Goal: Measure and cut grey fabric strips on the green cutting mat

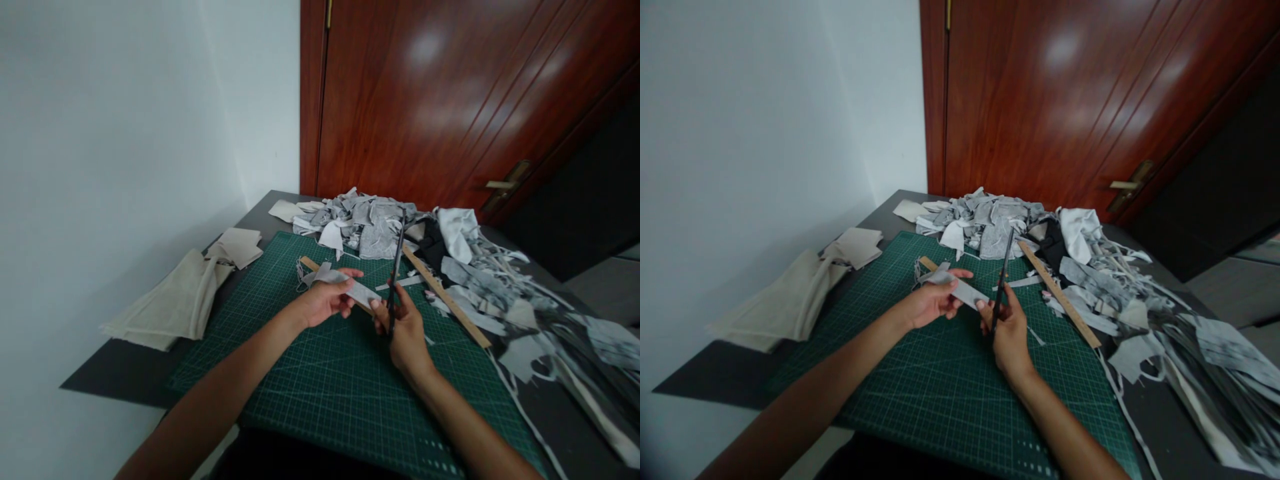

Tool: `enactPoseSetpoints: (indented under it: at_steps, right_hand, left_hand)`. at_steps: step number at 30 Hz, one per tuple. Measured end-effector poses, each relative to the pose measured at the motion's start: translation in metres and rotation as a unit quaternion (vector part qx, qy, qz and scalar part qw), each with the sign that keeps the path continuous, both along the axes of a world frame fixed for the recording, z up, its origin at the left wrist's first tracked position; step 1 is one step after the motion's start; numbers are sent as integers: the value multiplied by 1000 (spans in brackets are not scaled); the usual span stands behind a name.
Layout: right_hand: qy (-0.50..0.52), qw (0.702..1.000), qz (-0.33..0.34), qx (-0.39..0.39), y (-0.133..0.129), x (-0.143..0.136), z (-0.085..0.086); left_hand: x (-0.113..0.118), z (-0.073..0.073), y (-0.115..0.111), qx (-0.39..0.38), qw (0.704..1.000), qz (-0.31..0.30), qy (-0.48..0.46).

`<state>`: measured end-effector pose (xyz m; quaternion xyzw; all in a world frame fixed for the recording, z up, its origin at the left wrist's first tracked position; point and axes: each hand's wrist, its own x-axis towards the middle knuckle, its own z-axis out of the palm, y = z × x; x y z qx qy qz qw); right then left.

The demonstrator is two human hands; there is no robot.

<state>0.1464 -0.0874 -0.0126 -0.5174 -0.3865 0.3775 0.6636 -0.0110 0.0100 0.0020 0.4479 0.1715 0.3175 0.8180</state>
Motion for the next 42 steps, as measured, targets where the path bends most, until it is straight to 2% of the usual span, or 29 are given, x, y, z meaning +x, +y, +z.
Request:
enactPoseSetpoints:
  at_steps: [5,10,14,17,19,24,30,35,42]
  right_hand:
    - [20,999,-29,5,0,-1,0]
    - [-2,1000,-27,7,0,-3,-2]
    - [-11,998,69,2,-4,-6,-6]
    - [-36,987,154,-32,-10,-8,-9]
    - [-42,977,205,-49,-14,-10,-10]
    - [-56,956,285,-47,-22,-13,-8]
    - [-95,930,348,-74,-26,-9,-5]
    - [-126,917,370,-78,-26,-11,-6]
    - [-130,924,350,-76,-24,-12,-7]
  left_hand:
    - [9,-10,-2,-26,1000,0,12]
    - [25,-20,-10,-22,989,147,-12]
    - [18,-10,-2,62,972,225,4]
    - [2,4,12,126,951,283,18]
    - [-8,12,22,142,939,312,26]
    - [-21,18,33,147,929,340,20]
    - [-28,21,38,151,913,379,20]
    - [-36,23,44,155,906,392,39]
    - [-35,23,43,158,909,381,60]
